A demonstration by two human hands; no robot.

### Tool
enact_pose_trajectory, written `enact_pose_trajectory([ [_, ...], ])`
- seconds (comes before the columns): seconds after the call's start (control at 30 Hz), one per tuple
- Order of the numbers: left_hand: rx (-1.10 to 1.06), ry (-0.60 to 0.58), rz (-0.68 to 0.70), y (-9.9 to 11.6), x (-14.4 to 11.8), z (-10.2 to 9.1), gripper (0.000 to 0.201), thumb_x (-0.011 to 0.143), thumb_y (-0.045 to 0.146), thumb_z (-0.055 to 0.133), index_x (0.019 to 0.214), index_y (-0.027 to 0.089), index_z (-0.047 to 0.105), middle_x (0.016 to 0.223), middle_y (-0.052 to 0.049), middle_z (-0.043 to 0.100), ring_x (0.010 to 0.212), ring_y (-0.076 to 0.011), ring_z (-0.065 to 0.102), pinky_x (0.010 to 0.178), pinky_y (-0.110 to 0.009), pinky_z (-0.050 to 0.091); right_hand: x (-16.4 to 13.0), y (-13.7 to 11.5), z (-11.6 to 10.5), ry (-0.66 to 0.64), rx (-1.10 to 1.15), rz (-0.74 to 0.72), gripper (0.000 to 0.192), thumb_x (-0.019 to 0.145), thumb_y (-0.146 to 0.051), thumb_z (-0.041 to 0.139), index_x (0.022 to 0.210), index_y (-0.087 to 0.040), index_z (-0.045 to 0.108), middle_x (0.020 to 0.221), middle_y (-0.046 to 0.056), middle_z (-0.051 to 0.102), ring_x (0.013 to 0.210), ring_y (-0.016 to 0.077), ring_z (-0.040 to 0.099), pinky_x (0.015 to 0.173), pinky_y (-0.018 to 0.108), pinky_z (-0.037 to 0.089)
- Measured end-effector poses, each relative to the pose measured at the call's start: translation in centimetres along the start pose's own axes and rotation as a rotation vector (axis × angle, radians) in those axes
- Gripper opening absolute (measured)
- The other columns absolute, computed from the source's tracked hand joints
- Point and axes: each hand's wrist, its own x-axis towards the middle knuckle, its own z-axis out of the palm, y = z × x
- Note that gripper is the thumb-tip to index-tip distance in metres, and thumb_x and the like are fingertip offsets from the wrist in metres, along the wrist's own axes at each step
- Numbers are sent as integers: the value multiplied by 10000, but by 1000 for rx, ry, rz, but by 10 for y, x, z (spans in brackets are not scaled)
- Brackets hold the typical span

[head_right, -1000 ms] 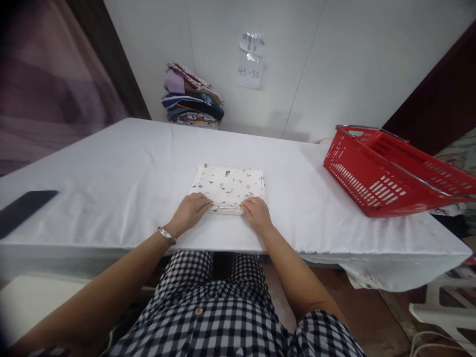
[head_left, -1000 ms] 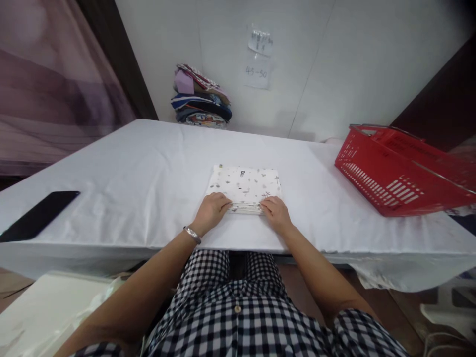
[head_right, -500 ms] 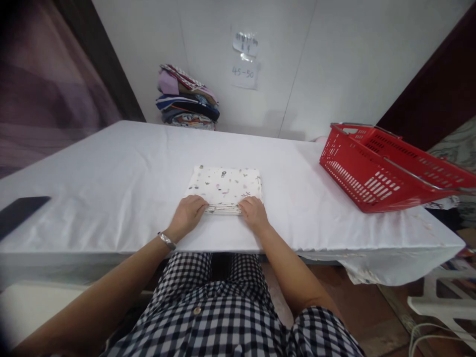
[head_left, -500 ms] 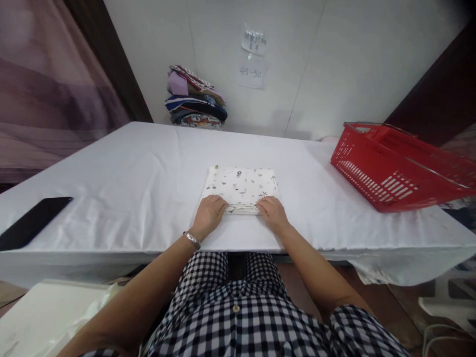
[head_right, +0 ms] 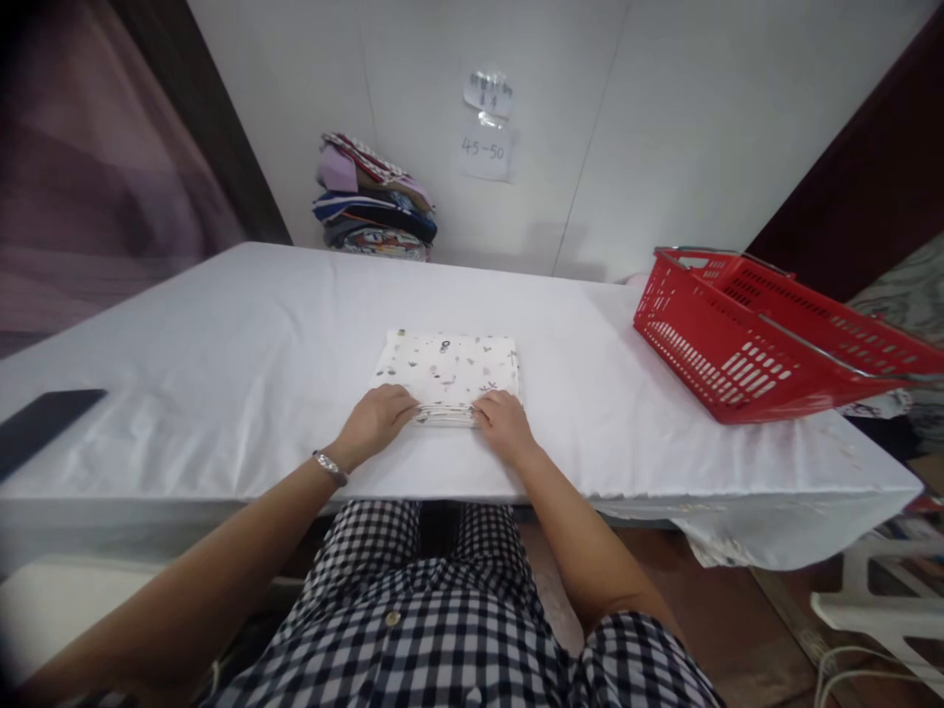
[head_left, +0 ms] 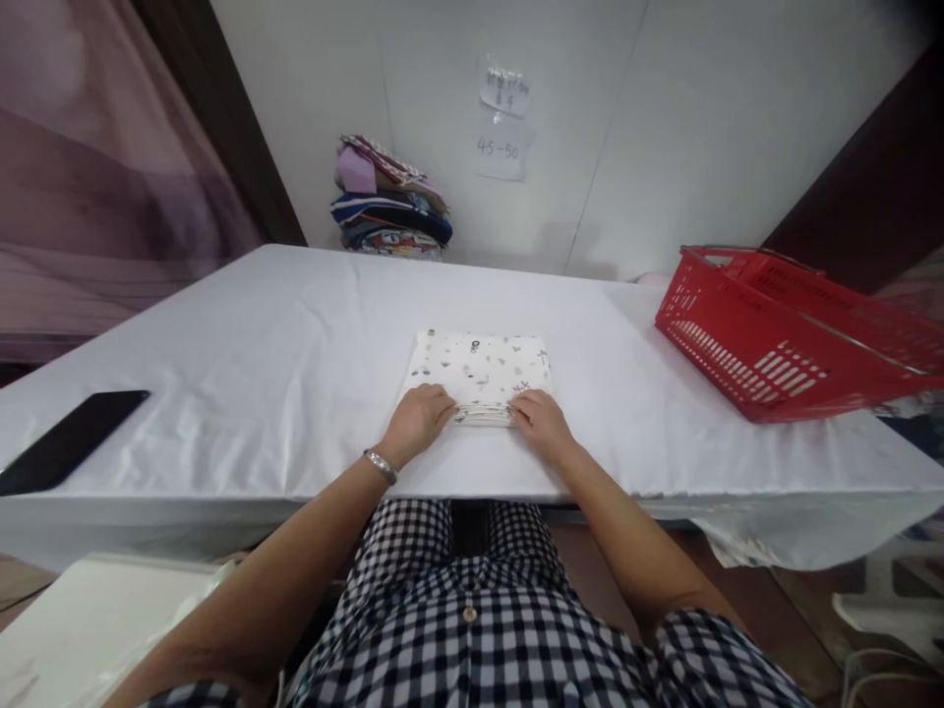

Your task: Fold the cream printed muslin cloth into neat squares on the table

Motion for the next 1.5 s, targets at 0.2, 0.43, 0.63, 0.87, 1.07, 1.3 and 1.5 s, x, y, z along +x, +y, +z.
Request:
enact_pose_trajectory([
  [0.2,101,14,-26,6,3,4,255,927,249,428,776,154,609,822,-78,600,784,-210,510,721,-360,412,8,-8,2,-90,-221,69,174,901,-179,467,864,-186,637,917,74,615,884,219,501,778,339,384],
  [0.43,-43,63,8,3,-2,4,200,914,306,472,907,179,627,870,-60,608,836,-202,526,763,-356,431,-5,-5,4,160,-120,-28,212,931,-190,398,875,-170,601,903,81,597,871,213,481,804,339,373],
  [0.63,-49,32,35,2,-1,4,221,911,311,473,969,202,657,914,-61,621,849,-206,534,761,-367,438,-6,-6,3,128,-124,-29,222,933,-202,406,886,-181,622,906,80,604,881,218,493,808,352,386],
  [0.87,-39,72,-1,5,-5,5,276,933,309,420,884,206,671,872,-59,637,848,-205,544,768,-373,441,-14,1,4,102,-117,-75,235,933,-230,436,1008,-186,653,976,84,620,911,218,517,825,358,413],
  [1.07,-45,91,56,24,2,19,334,915,340,472,1194,188,575,1268,-107,572,1168,-247,504,968,-424,400,-13,1,1,87,-128,-101,268,941,-245,428,1050,-179,664,984,95,639,913,215,540,827,361,433],
  [1.3,33,-37,129,38,-2,38,421,945,225,365,1360,228,435,1413,-61,463,1333,-230,379,1083,-469,301,-31,17,-16,56,-157,-89,286,934,-237,442,1158,-196,614,1120,100,647,1065,214,556,929,404,415],
  [1.5,18,-6,137,32,-4,40,416,949,202,338,1345,235,462,1393,-56,485,1327,-227,390,1085,-476,309,-35,13,-25,19,-190,-4,285,934,-241,434,1158,-218,609,1177,88,639,1161,216,530,1046,482,309],
])
